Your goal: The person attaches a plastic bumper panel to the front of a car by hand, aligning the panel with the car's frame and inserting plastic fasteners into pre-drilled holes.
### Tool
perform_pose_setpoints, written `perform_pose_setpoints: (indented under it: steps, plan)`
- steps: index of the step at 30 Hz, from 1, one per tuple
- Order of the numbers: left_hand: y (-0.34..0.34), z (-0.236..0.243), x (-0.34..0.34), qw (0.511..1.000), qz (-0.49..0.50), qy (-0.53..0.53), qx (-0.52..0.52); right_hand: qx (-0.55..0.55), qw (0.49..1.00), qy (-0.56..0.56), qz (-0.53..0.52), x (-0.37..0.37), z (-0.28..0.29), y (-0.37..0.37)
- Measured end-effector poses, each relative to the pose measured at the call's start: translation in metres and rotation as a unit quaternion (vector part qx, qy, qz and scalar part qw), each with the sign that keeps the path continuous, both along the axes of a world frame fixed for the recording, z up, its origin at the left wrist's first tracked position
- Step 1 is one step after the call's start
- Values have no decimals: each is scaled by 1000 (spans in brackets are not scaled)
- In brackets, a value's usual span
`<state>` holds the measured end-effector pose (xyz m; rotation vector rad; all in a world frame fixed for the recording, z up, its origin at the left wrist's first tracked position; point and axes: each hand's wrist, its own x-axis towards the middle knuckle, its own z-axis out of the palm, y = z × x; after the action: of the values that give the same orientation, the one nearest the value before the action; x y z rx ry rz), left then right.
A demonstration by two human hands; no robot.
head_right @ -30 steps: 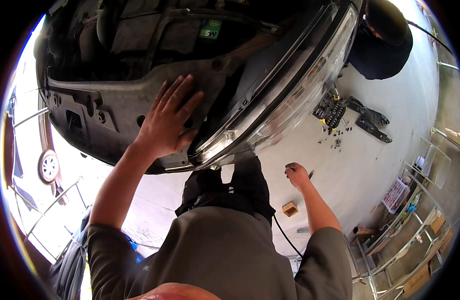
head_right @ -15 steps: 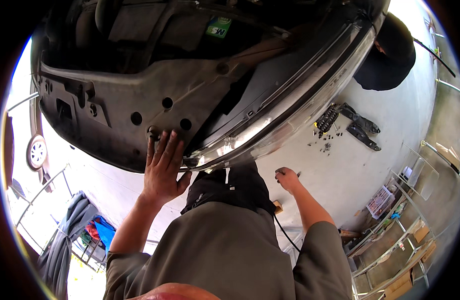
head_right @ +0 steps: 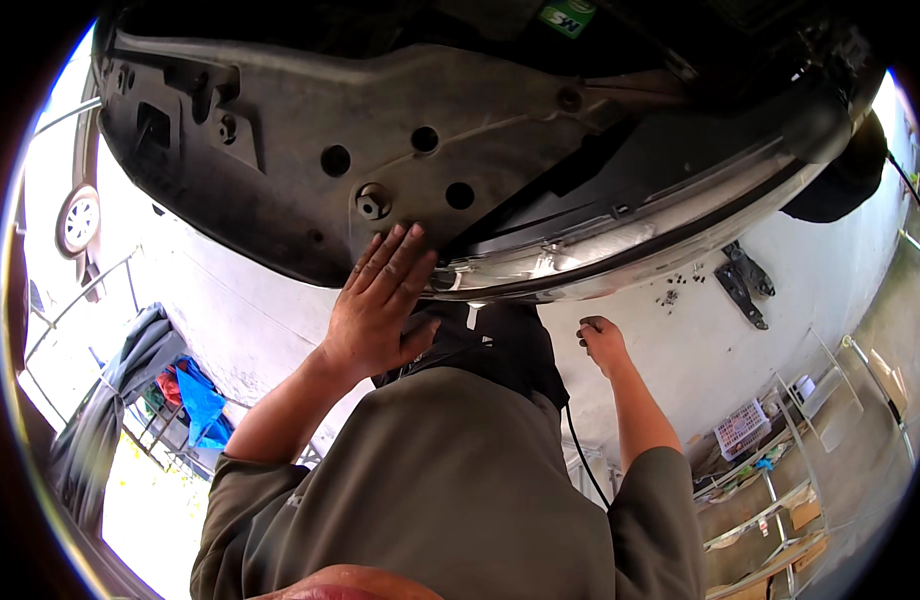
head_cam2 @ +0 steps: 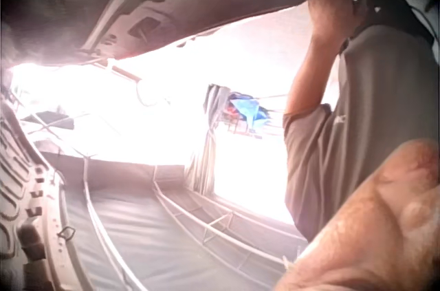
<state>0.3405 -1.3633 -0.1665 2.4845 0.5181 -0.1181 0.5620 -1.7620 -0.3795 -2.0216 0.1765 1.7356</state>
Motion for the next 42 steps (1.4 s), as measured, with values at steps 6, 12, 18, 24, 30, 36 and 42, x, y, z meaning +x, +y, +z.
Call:
perform_pose_setpoints:
  steps: [6,12,18,24,30,36,42]
  plan:
    - [65,7,-44,989,78,-93,88,-10,1000,-1,-12,-13,13,12]
    - [115,-2,-106,969,164,-60,173,-27,1000,-16,3,-30,27,17]
    - [110,-13,-118,970,153,-61,178,-29,998,-30,53,-58,42,30]
    - [131,-8,-124,976,98,-45,190,-19,995,-70,64,-91,54,56]
    - [100,-1,-134,977,25,-136,162,-3,995,-95,38,-128,76,38]
    - [31,-12,-140,976,-87,-202,-3,-29,991,-120,42,-152,81,-9]
    - [20,-4,-125,992,12,-123,29,-73,995,-60,45,-151,62,-25]
